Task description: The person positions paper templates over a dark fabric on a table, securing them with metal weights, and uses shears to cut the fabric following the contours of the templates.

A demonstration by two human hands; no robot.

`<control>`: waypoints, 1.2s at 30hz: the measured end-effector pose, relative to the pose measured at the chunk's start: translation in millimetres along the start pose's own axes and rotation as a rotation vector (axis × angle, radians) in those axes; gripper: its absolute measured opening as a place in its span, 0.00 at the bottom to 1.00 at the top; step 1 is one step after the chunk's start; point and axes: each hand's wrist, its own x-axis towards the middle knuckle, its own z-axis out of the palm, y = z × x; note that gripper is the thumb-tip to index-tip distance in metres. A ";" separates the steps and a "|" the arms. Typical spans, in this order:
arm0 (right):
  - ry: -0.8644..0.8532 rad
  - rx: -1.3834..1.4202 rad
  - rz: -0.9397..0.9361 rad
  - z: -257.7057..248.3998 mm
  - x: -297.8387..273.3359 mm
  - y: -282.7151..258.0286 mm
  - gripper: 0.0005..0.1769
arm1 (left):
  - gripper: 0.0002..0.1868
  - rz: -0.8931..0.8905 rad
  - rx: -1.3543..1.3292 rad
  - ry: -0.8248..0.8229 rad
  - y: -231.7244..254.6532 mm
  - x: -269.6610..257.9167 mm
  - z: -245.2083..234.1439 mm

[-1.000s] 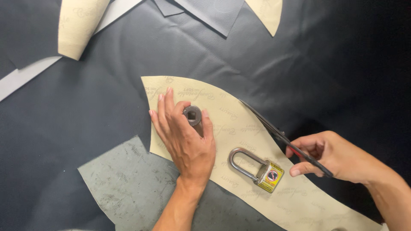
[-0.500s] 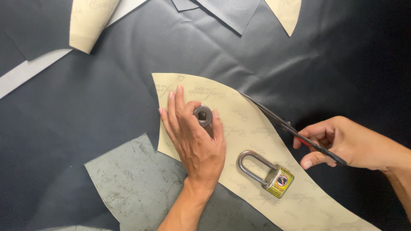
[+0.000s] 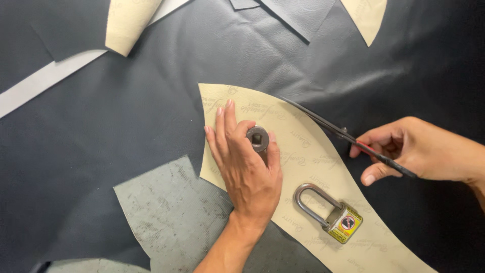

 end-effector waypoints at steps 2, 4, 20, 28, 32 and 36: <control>0.001 -0.033 -0.031 -5.1 8.7 -2.9 0.30 | 0.23 -0.002 0.000 0.004 0.6 0.5 0.3; 0.006 -0.078 0.034 -9.4 14.1 -11.9 0.29 | 0.23 0.000 0.002 0.002 0.1 0.9 -0.6; -0.006 -0.393 0.122 -23.5 30.0 -78.5 0.32 | 0.25 0.006 -0.034 0.005 0.0 1.3 -1.7; 0.063 -0.487 0.016 -27.3 44.2 -98.8 0.32 | 0.25 0.010 -0.035 0.023 1.5 2.1 -3.6; 0.047 -0.551 0.083 -32.1 45.7 -110.9 0.29 | 0.26 0.000 -0.060 0.027 1.7 2.0 -4.4; 0.043 -0.567 0.079 -33.8 52.2 -119.1 0.31 | 0.26 -0.009 -0.073 0.029 0.9 1.8 -4.3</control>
